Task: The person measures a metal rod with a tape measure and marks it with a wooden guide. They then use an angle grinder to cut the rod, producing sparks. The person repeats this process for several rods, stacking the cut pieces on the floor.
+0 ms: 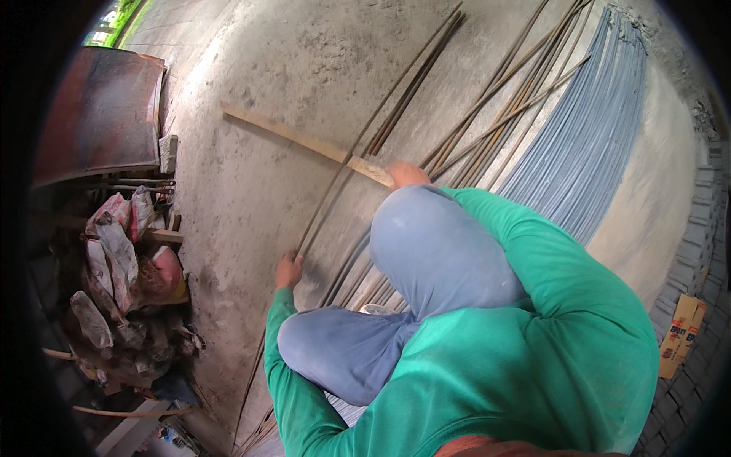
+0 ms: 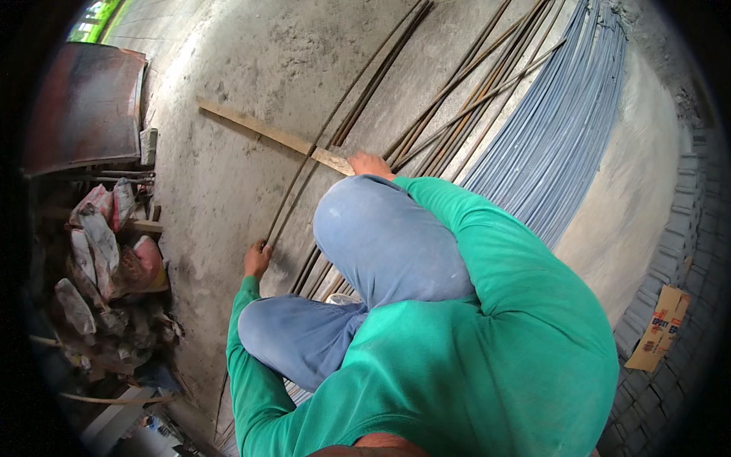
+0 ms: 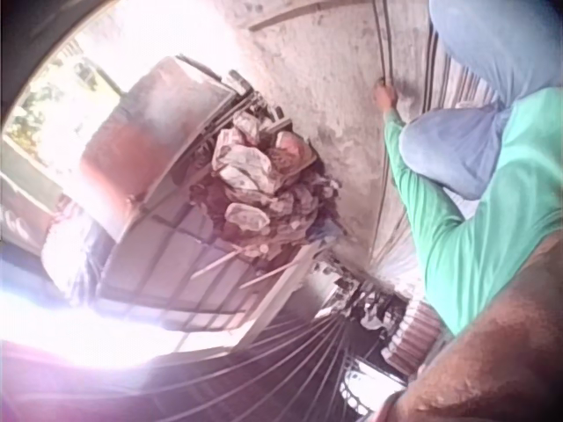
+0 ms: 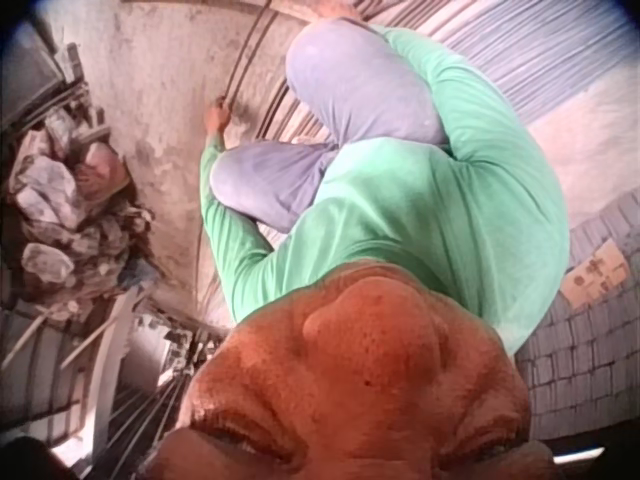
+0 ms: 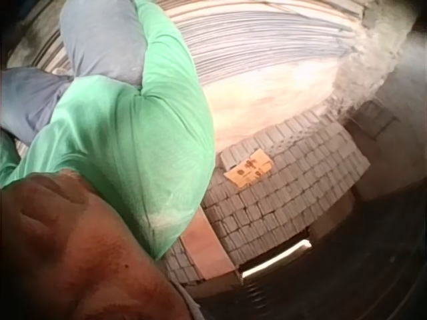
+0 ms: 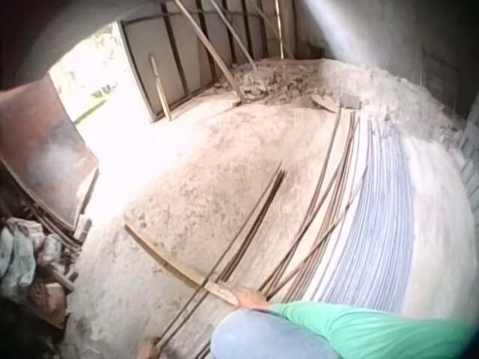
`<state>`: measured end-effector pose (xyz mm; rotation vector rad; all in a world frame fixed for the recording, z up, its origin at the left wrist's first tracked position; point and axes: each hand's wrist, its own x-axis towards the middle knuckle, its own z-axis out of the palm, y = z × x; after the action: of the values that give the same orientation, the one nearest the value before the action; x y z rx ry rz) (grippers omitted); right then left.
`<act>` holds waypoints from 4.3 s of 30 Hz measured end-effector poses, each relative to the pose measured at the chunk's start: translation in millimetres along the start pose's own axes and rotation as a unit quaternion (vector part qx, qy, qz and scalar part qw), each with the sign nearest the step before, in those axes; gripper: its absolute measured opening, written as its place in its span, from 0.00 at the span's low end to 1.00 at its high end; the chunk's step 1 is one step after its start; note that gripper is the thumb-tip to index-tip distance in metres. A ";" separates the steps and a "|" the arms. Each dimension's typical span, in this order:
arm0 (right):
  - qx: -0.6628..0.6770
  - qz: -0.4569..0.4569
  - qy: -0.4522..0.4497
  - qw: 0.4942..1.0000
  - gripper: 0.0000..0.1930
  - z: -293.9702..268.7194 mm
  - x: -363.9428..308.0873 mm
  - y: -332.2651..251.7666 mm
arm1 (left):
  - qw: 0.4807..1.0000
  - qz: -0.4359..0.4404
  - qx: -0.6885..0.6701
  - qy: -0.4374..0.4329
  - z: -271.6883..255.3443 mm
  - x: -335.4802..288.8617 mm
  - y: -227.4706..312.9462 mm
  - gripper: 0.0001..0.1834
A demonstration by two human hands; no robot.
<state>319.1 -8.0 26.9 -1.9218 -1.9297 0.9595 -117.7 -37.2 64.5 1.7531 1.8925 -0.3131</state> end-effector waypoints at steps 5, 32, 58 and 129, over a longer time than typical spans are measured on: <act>-0.001 -0.071 0.094 0.993 0.22 16.9 4.9 26.7 | 0.998 0.003 -0.068 -0.008 -5.9 -2.2 -0.2 0.26; -0.130 0.091 -0.024 0.987 0.23 5.7 -0.3 -30.0 | 1.000 -0.010 -0.006 0.000 35.7 4.3 -35.9 0.21; -0.060 0.036 0.018 0.997 0.13 21.4 1.8 0.6 | 0.999 0.042 -0.017 0.027 39.5 7.4 -37.7 0.20; 0.218 -0.140 -0.079 0.963 0.28 -151.6 20.3 -294.8 | 0.824 0.129 -0.414 0.365 -208.8 -107.1 -26.3 0.26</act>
<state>175.3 78.6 313.4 -1.3261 -1.8106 1.3439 -189.1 -24.8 289.2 1.5183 1.7435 1.2713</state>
